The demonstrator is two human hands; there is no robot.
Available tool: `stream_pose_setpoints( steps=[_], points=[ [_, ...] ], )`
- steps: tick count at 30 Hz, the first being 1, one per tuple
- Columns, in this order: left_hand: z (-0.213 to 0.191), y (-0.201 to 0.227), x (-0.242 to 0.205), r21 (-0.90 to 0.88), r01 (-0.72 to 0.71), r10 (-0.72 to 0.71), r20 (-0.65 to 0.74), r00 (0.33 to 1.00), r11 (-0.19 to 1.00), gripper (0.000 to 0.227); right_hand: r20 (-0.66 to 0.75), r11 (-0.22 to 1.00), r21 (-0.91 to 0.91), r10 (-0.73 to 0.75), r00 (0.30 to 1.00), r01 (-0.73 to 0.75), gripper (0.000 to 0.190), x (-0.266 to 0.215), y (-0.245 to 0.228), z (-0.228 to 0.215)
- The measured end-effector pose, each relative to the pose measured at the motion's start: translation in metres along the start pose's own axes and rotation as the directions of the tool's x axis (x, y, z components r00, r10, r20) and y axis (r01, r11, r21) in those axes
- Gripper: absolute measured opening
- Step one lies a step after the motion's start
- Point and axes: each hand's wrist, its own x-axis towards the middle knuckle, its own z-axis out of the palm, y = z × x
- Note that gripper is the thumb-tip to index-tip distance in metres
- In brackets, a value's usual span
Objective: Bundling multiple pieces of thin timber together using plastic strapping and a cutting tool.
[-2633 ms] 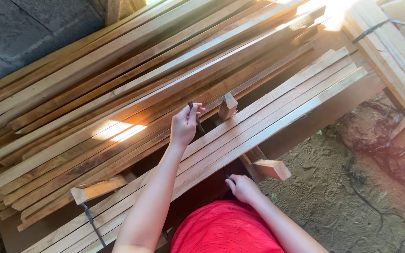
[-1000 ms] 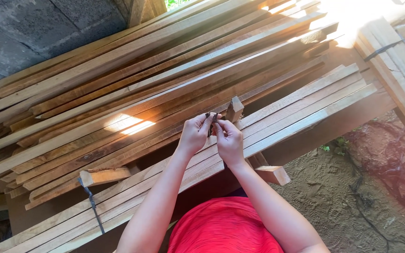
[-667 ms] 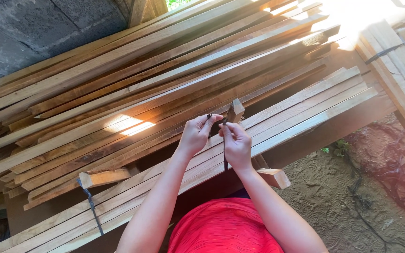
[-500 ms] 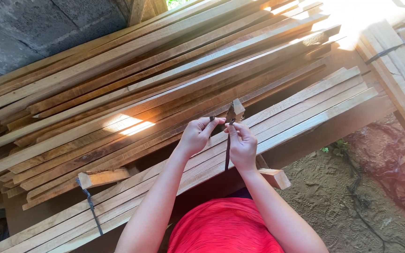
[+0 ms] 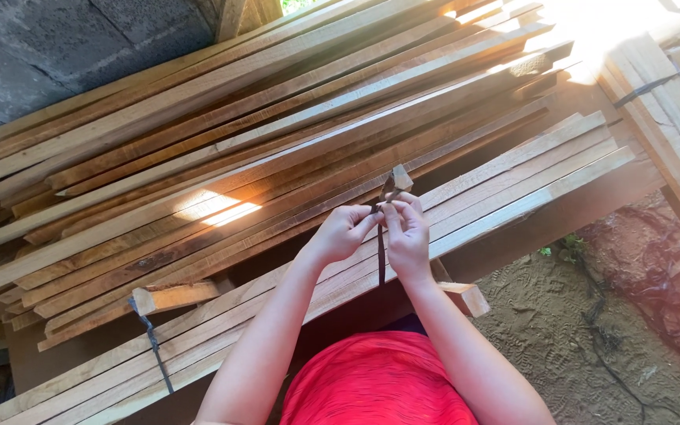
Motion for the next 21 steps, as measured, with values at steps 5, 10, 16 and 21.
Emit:
stream_pose_setpoints(
  steps=[5,10,16,21],
  points=[
    [0.001,0.003,0.001,0.0,-0.058,0.058,-0.165,0.985,0.998,0.025,0.0,0.974,0.139,0.182,0.983,-0.18,0.022,-0.043,0.025,0.009],
    [-0.006,0.01,0.002,-0.001,-0.025,0.024,-0.22,0.975,1.0,0.028,0.122,0.938,-0.236,0.288,0.95,-0.254,0.022,-0.089,0.073,-0.02],
    [-0.004,0.002,0.011,-0.086,-0.066,0.049,-0.189,0.981,0.994,0.029,0.149,0.924,-0.284,0.305,0.941,-0.255,0.022,-0.113,0.067,-0.047],
    [-0.003,-0.041,0.017,-0.039,-0.159,0.138,-0.323,0.936,0.986,0.031,0.134,0.935,-0.262,0.28,0.951,-0.238,0.02,-0.109,0.036,-0.049]
  ],
)
